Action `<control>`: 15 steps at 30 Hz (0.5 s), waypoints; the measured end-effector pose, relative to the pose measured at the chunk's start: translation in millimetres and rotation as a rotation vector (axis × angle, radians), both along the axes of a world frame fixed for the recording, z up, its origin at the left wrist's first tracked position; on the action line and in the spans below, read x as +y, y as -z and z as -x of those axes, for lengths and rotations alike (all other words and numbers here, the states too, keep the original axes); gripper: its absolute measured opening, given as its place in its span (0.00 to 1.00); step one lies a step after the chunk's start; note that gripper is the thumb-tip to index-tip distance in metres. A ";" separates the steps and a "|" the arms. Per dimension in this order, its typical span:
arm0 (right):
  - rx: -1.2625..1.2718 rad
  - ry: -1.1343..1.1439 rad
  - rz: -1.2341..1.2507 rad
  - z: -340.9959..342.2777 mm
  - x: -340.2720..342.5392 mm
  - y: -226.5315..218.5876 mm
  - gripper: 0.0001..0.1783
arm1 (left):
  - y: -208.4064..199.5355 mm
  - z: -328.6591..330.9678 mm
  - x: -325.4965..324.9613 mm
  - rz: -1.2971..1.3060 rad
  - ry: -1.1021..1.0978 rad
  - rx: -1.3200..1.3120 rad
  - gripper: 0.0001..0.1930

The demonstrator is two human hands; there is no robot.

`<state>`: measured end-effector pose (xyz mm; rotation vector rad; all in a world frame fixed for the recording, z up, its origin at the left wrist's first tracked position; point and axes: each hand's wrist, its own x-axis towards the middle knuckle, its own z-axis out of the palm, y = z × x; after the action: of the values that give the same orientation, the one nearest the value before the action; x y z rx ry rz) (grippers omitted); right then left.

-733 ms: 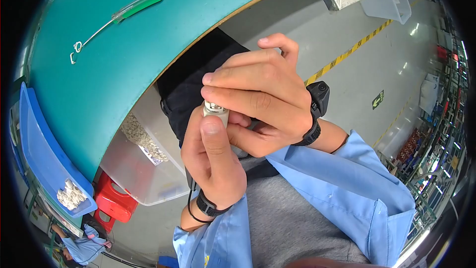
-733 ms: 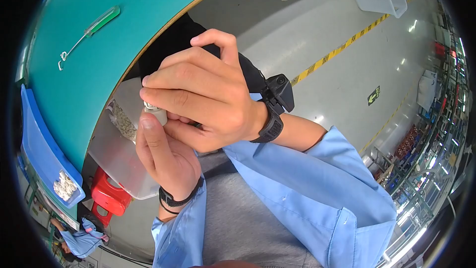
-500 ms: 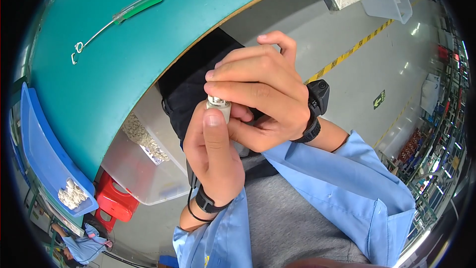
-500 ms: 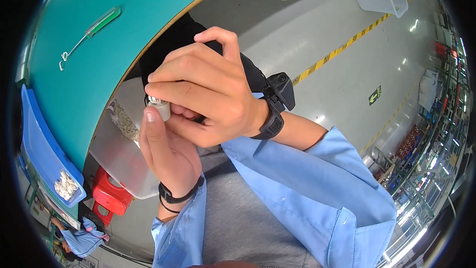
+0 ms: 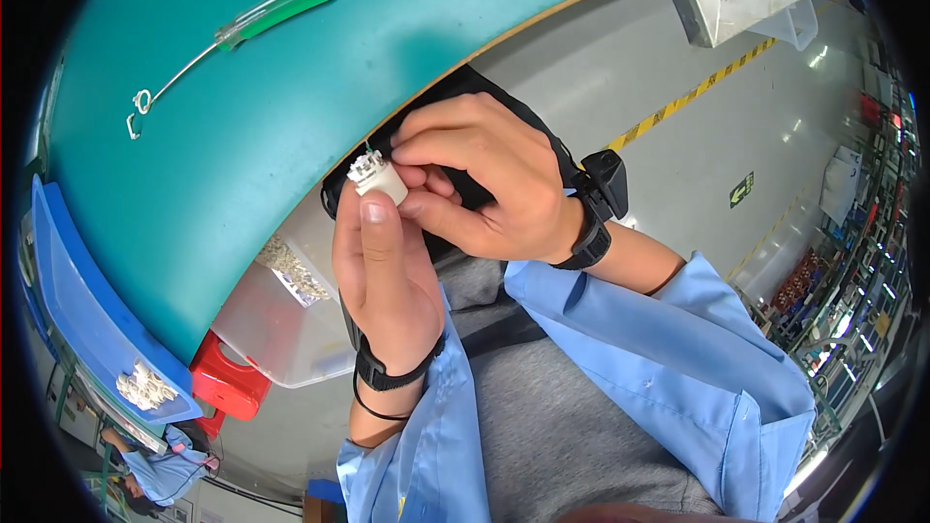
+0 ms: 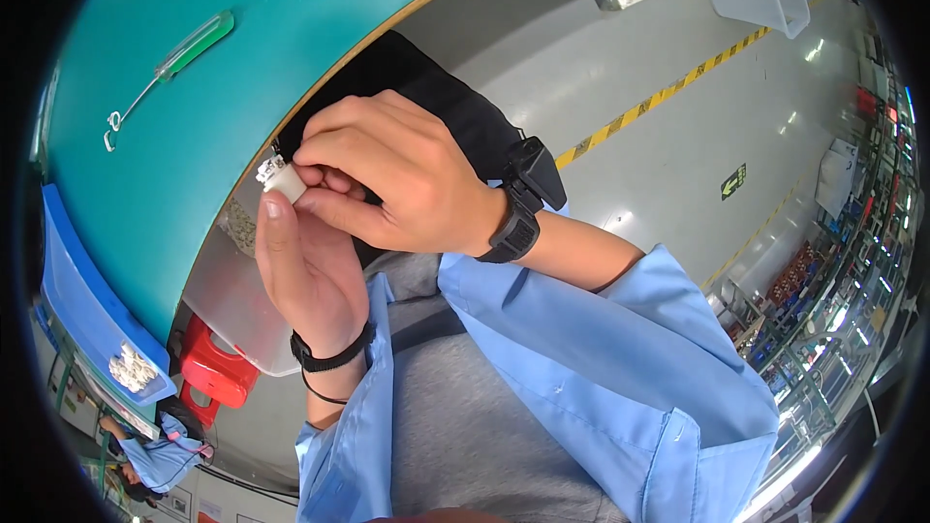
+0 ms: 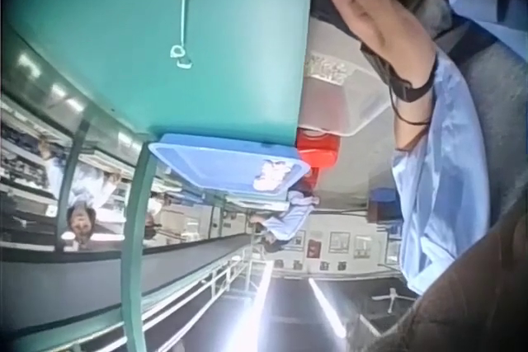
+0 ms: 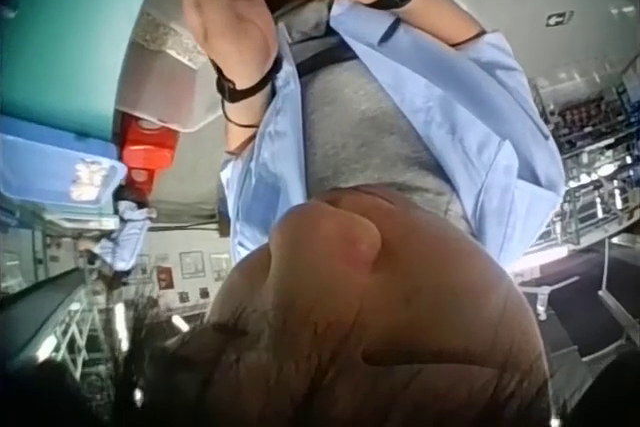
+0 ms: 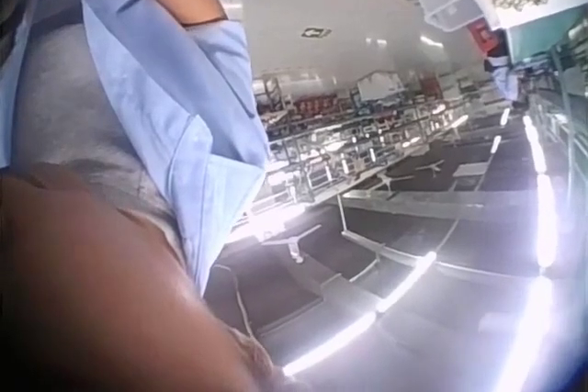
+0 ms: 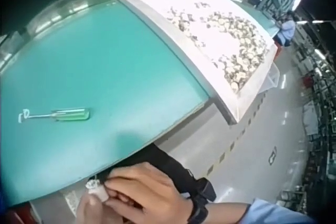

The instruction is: The person picks up a white plastic housing and a metal circuit piece, then fits the metal piece into the housing by hand. They use a screwdriver to press the internal parts into place before setting the assembled unit into a clear plastic bin.

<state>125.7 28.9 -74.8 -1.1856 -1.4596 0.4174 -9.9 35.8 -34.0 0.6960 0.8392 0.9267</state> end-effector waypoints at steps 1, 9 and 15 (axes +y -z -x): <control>-0.012 -0.034 0.021 -1.1 1.0 0.0 0.20 | 0.1 -0.6 0.7 -0.004 -0.028 0.009 0.21; -0.040 -0.100 0.069 -4.7 10.2 4.9 0.24 | 2.9 -5.6 6.5 -0.094 -0.023 0.050 0.21; -0.034 -0.149 0.077 -3.3 13.9 5.8 0.24 | -8.0 -6.5 6.7 -0.032 -0.089 0.054 0.22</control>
<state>129.0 42.8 -80.6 -1.1532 -1.5793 0.5621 -3.4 42.5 -26.0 0.7181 0.9106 1.0068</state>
